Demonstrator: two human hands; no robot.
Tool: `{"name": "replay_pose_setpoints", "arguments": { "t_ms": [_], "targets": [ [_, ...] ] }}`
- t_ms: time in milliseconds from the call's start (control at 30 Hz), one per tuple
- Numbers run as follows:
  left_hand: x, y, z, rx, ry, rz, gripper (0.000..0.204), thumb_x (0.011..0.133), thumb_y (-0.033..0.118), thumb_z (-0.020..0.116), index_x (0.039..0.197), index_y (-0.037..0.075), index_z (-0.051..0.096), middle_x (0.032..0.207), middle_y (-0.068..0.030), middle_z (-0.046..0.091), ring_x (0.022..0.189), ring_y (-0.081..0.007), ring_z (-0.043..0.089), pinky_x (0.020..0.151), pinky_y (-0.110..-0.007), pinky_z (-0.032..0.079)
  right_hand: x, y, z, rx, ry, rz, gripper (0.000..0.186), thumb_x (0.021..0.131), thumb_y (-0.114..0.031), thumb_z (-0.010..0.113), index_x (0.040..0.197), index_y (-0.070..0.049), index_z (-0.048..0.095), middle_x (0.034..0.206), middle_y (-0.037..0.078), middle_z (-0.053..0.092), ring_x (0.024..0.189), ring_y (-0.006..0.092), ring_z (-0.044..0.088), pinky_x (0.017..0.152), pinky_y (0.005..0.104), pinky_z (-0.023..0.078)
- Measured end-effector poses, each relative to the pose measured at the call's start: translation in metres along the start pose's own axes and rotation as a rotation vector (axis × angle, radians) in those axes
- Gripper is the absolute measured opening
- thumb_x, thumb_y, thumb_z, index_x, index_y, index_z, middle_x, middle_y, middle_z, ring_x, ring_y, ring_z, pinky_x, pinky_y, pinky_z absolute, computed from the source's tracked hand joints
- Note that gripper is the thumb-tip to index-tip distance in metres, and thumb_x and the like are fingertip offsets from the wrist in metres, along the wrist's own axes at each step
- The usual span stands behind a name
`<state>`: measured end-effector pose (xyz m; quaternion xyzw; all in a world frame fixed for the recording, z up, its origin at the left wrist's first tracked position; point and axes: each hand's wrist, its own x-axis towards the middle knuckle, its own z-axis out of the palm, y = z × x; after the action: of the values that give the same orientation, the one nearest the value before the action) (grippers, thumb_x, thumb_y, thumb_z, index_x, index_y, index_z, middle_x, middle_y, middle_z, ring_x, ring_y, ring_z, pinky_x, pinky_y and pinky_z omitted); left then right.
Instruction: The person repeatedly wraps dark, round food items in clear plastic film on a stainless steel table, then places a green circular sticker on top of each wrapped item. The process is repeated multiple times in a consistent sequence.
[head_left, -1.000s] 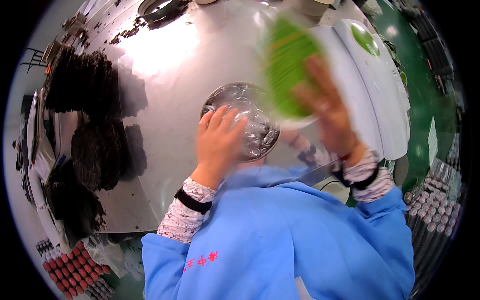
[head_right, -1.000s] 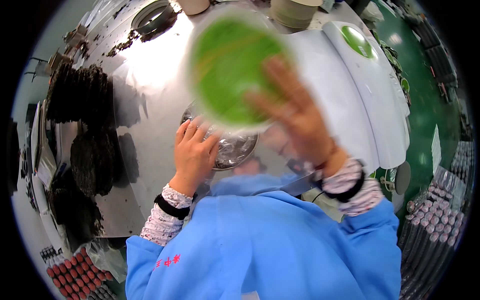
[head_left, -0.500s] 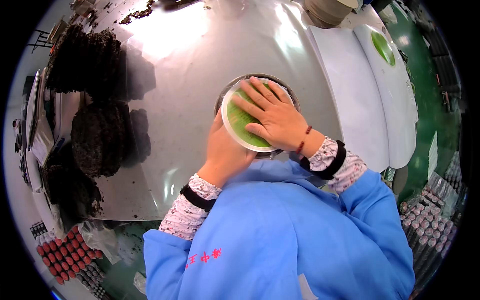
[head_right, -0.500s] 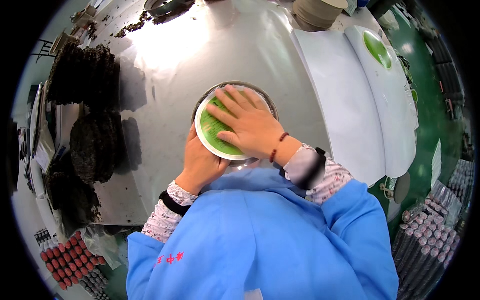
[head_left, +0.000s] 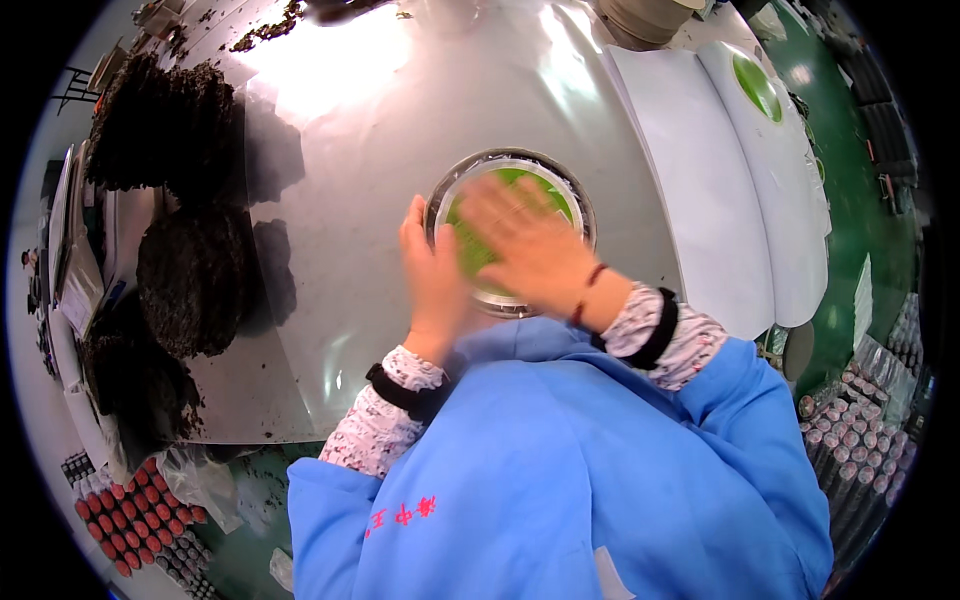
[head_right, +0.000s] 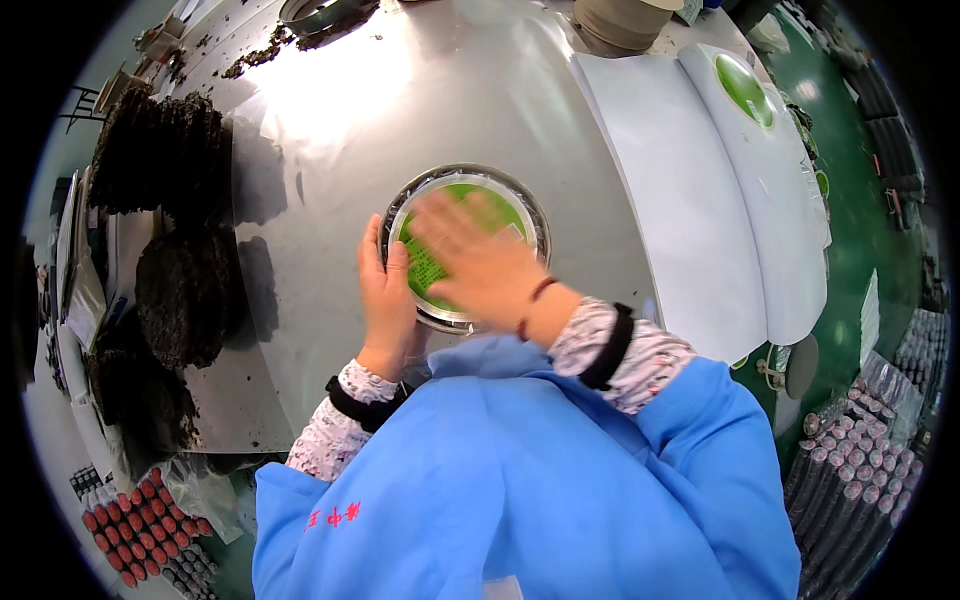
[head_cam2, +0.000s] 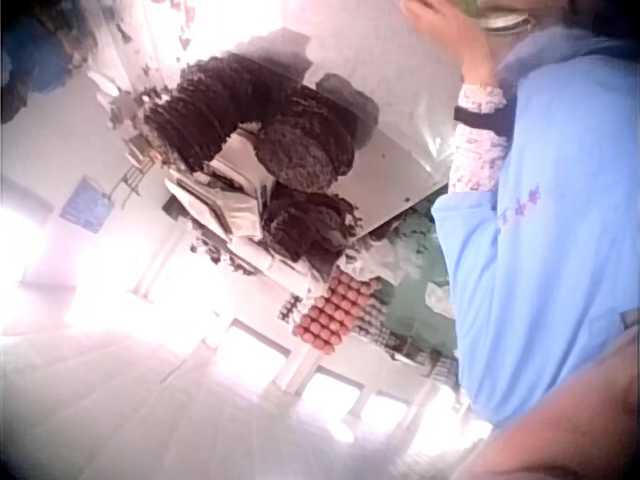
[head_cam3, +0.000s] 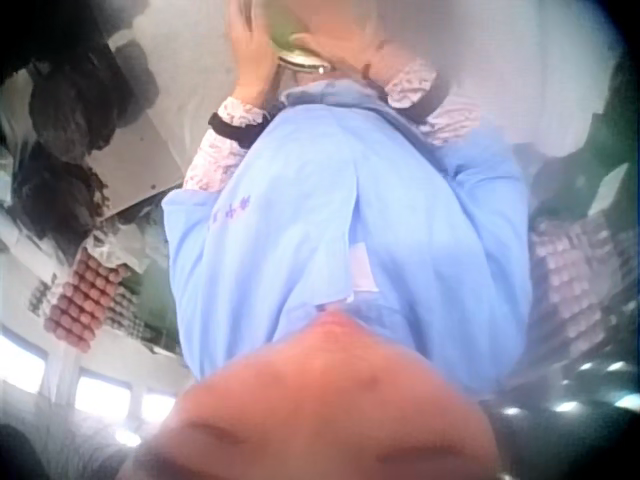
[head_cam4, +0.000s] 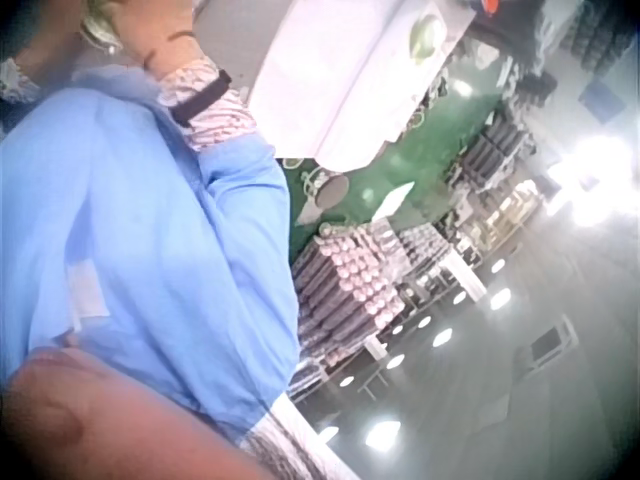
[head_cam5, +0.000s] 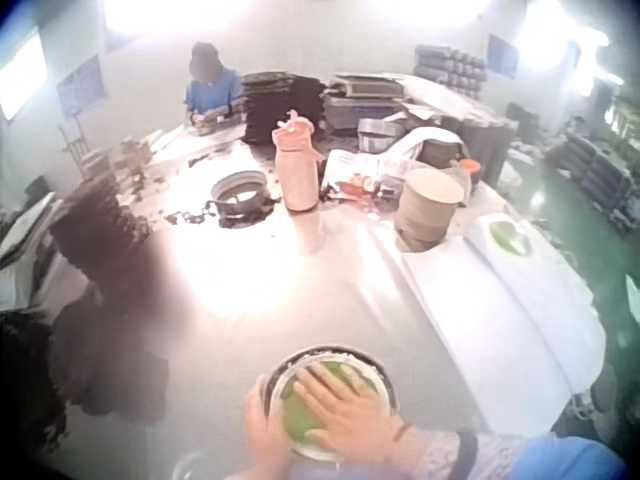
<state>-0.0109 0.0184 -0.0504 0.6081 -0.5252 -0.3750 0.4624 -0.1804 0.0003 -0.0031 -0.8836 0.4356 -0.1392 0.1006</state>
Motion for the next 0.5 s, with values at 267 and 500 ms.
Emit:
{"name": "replay_pose_setpoints", "arguments": {
  "t_ms": [267,500],
  "targets": [
    [0.006,0.017,-0.009,-0.938,-0.263,-0.369,0.051,0.103,0.029,0.048,0.143,-0.001,0.042,0.142,-0.0134,0.050,0.130,-0.0242,0.047,0.109,-0.039,0.039,-0.036,0.051,0.001,0.749,0.354,0.485,0.061,0.104,-0.040,0.047,0.150,-0.002,0.034,0.145,0.019,0.042,0.128,0.0295,0.049,0.107,0.0402,0.038],
    [0.007,0.009,-0.042,-0.947,-0.593,-0.525,0.044,0.100,0.039,0.057,0.119,0.000,0.058,0.105,-0.0058,0.070,0.095,-0.0175,0.067,0.091,-0.034,0.054,-0.031,0.054,-0.017,1.025,0.308,0.248,0.067,0.094,-0.049,0.063,0.145,-0.009,0.045,0.121,0.010,0.053,0.103,0.0162,0.054,0.094,0.0319,0.046]
  ]
}}
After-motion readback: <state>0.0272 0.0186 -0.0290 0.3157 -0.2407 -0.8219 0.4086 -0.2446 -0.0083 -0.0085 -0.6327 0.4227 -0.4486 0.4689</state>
